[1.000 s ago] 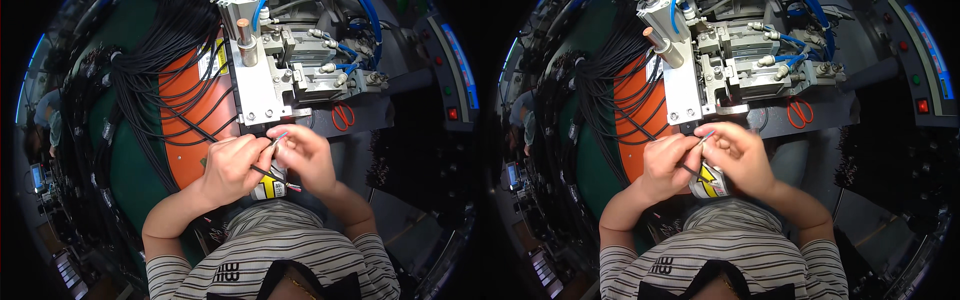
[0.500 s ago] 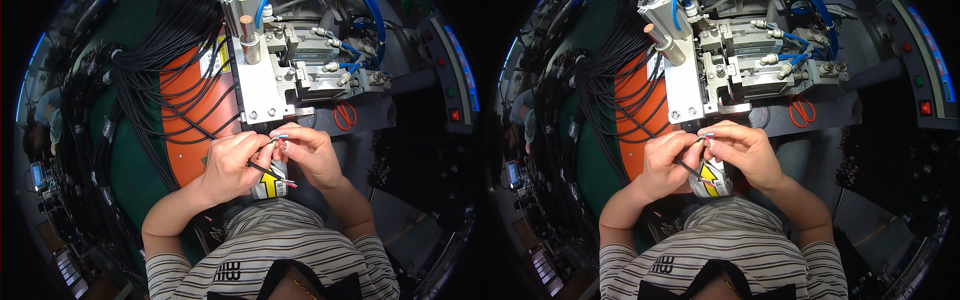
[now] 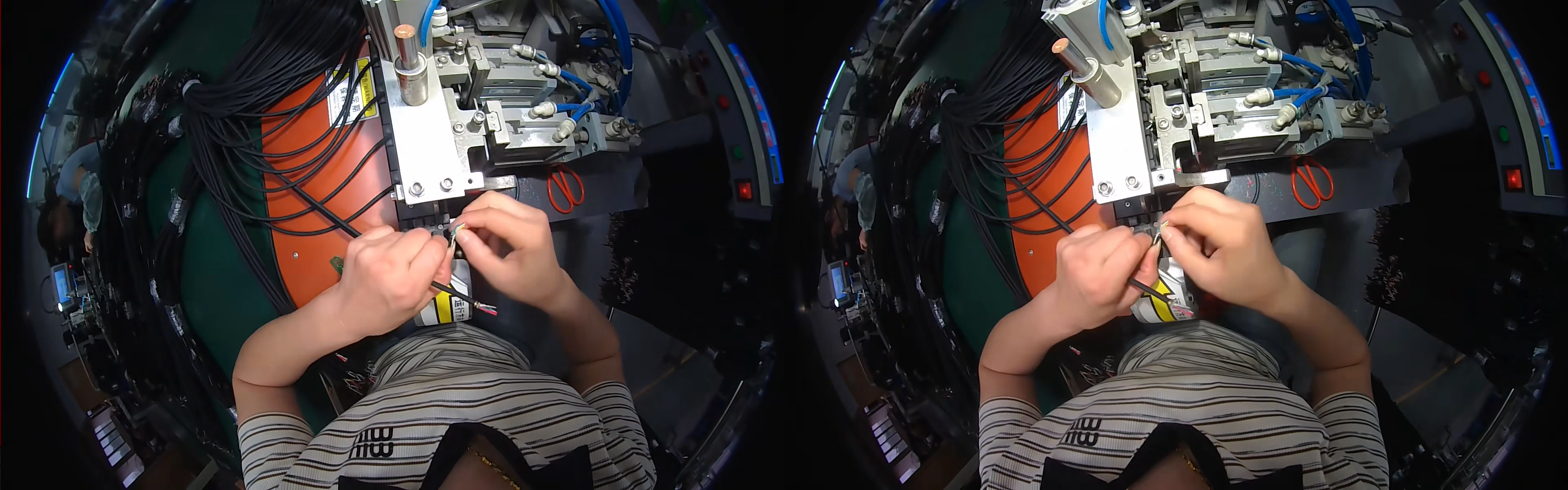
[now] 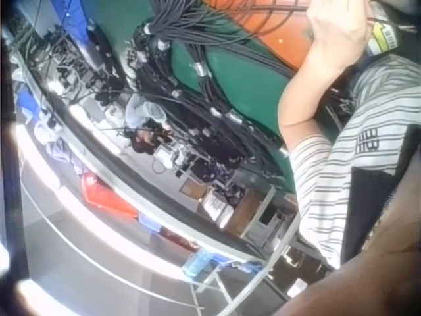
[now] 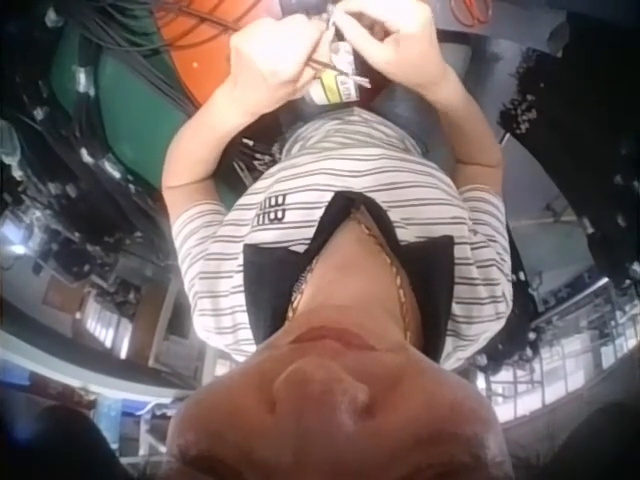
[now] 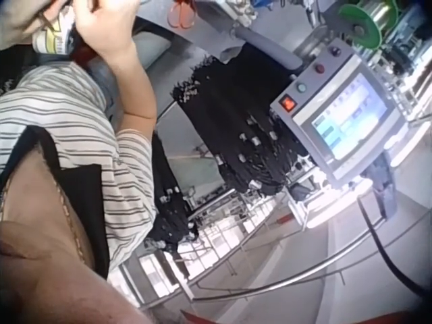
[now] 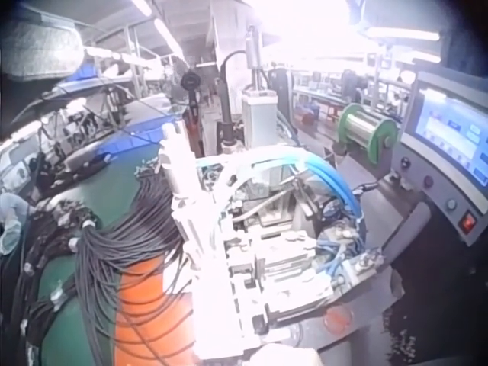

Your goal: Manually inserting individual wires from a bundle into a connector block on an industrial assembly machine.

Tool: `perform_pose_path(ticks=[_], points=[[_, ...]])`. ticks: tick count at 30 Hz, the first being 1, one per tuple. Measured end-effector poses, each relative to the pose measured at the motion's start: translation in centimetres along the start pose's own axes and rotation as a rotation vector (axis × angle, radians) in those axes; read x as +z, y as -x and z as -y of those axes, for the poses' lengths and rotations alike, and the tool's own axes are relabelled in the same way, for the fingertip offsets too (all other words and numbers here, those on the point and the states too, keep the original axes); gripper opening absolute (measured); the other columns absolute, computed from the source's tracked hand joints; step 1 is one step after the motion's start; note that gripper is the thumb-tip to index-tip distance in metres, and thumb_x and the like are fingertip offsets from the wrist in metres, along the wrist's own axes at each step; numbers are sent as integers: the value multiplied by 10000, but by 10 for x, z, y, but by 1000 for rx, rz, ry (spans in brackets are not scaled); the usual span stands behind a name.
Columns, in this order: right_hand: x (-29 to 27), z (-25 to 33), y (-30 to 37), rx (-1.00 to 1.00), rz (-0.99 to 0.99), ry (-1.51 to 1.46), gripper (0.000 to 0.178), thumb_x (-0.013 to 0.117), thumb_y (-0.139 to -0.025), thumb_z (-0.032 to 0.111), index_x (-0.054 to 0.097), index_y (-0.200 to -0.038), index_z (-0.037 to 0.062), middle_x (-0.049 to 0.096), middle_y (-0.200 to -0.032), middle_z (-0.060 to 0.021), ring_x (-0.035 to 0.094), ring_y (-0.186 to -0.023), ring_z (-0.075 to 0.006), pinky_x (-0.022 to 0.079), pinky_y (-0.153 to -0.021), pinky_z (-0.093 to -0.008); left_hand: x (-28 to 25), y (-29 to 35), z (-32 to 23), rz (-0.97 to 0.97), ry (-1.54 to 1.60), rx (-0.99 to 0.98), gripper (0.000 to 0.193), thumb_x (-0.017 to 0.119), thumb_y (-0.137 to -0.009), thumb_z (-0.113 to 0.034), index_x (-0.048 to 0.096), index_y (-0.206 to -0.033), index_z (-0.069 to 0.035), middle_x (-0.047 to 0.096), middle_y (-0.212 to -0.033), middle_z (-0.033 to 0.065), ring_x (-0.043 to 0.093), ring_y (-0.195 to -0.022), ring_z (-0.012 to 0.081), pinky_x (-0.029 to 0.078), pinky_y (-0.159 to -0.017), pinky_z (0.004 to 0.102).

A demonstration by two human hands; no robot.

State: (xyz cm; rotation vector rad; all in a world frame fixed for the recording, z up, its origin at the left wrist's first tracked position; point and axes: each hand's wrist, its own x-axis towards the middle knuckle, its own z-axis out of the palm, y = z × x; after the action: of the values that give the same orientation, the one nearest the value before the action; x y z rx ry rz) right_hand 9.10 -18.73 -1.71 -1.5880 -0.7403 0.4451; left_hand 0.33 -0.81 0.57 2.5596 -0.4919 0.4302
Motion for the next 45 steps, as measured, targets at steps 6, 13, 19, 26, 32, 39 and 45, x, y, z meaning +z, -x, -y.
perform_pose_path(ticks=[6, 13, 19, 26, 32, 39, 45], points=[[3, 15, -4, -245, 12, 765, 71, 684, -749, 49, 615, -756, 33, 568, -750, -75, 582, -555, -270, 459, -493, -361, 1, 4, 1, 13, -82, -28, 268, 692, -734, -13, 652, -998, 12, 568, -753, 80, 572, -593, 231, 451, -518, 339], [1, 3, -1, -207, 22, 722, 62, 666, -786, 42, 607, -796, 25, 574, -769, -85, 602, -600, -283, 469, -521, -367, 3, 7, 5, 57, -3, -96, 422, 682, -670, 15, 660, -1091, 0, 592, -911, 107, 620, -741, 260, 501, -578, 342], [2, 1, 1, -209, 19, 736, 51, 649, -813, 42, 608, -834, 19, 583, -801, -91, 607, -615, -289, 474, -524, -368, 0, 4, 10, 75, 35, -10, 448, 681, -654, 16, 655, -1101, 6, 577, -867, 93, 609, -711, 238, 495, -574, 337], [-3, 10, -4, -144, 123, 859, 62, 643, -818, 48, 624, -866, 14, 607, -810, -95, 612, -594, -297, 467, -503, -366, -7, -6, 9, 158, 2, 98, 400, 662, -696, -27, 647, -1091, 35, 540, -820, 87, 590, -690, 225, 492, -579, 334], [-8, -1, -4, -174, 92, 717, 88, 653, -811, 31, 636, -894, 7, 634, -791, -98, 622, -583, -282, 476, -497, -341, -10, -13, 3, 273, -119, 145, 380, 616, -748, -77, 624, -1101, 62, 517, -832, 90, 581, -715, 225, 496, -607, 330], [1, -9, 1, -325, -125, 556, 119, 685, -792, -9, 637, -901, 3, 663, -824, -103, 640, -604, -265, 506, -528, -318, -9, -9, 2, 260, -102, 116, 399, 614, -747, -74, 618, -1123, 59, 521, -869, 92, 586, -743, 226, 500, -613, 334], [-2, -1, -5, -317, -53, 627, 122, 694, -790, -2, 641, -900, 10, 663, -828, -106, 639, -600, -262, 505, -524, -318, -9, -8, 1, 272, -121, 101, 401, 612, -749, -74, 618, -1128, 58, 522, -872, 93, 589, -743, 227, 500, -613, 337]])
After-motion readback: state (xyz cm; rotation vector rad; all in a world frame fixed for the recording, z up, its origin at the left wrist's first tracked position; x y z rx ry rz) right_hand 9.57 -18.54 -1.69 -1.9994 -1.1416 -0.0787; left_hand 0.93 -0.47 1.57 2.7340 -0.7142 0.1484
